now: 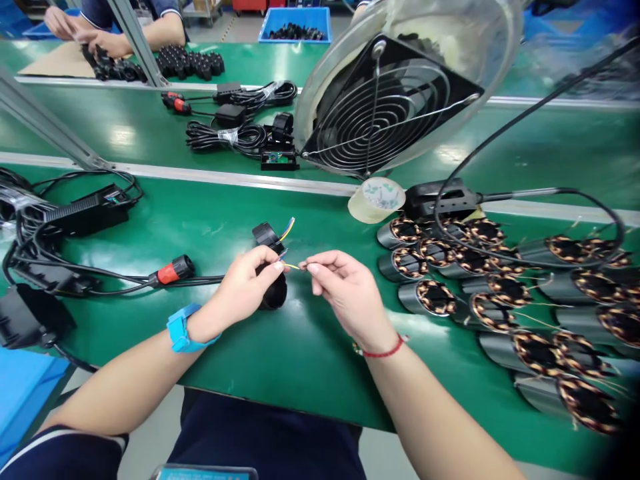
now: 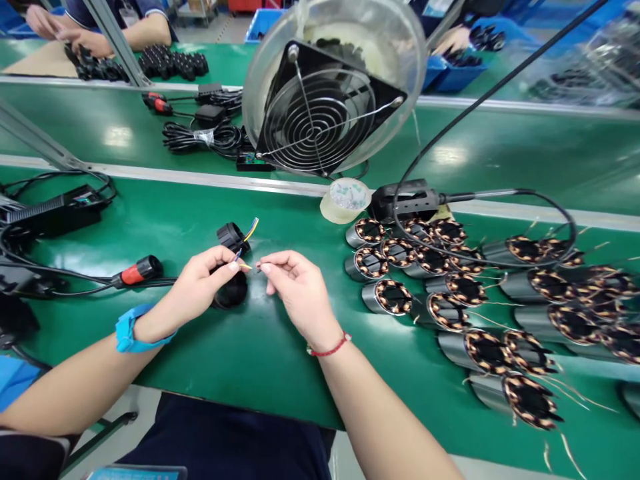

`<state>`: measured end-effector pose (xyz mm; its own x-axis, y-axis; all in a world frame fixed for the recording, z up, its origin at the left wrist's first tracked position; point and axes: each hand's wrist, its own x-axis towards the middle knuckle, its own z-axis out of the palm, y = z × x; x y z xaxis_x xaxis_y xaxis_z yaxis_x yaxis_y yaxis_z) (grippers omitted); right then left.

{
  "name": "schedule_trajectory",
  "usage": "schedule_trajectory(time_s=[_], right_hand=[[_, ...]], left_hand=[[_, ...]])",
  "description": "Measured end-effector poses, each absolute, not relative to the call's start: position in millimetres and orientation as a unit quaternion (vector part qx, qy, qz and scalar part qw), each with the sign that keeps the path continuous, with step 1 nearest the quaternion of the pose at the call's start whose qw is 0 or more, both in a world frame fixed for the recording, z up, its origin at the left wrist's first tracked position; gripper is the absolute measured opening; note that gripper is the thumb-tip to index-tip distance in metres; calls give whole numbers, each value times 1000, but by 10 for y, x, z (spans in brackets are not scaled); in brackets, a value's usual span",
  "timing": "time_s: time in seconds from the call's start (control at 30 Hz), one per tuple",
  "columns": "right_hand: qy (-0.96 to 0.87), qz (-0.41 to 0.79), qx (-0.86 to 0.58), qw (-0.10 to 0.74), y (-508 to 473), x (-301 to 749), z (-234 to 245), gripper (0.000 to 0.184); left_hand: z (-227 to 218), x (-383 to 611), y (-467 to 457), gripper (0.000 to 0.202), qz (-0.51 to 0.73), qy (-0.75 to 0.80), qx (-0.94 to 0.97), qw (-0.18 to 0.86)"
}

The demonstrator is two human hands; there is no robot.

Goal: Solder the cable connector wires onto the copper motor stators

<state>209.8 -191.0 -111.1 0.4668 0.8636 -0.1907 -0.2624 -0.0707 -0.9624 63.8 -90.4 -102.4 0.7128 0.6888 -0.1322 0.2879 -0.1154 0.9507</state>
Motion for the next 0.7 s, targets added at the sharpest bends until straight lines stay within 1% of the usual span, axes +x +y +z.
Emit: schedule_trajectory(time_s=[0.13, 0.47, 0.63, 0.7], right_hand=[[-266, 421, -575, 649, -1928, 2008, -1108, 17], [-322, 352, -609, 634, -1956, 1958, -1153, 8], [-336, 292, -642, 624, -1938, 1948, -1201, 10], [-314, 310, -642, 627, -1918, 1958, -1210, 13]], left_hand=[[-1040, 648, -904, 17, 180, 341, 709, 590], [-1050, 649, -897, 16, 177, 340, 721, 578], [-1028, 656, -924, 18, 157, 336, 727, 579], [-1012, 659, -934, 18, 143, 331, 737, 572]])
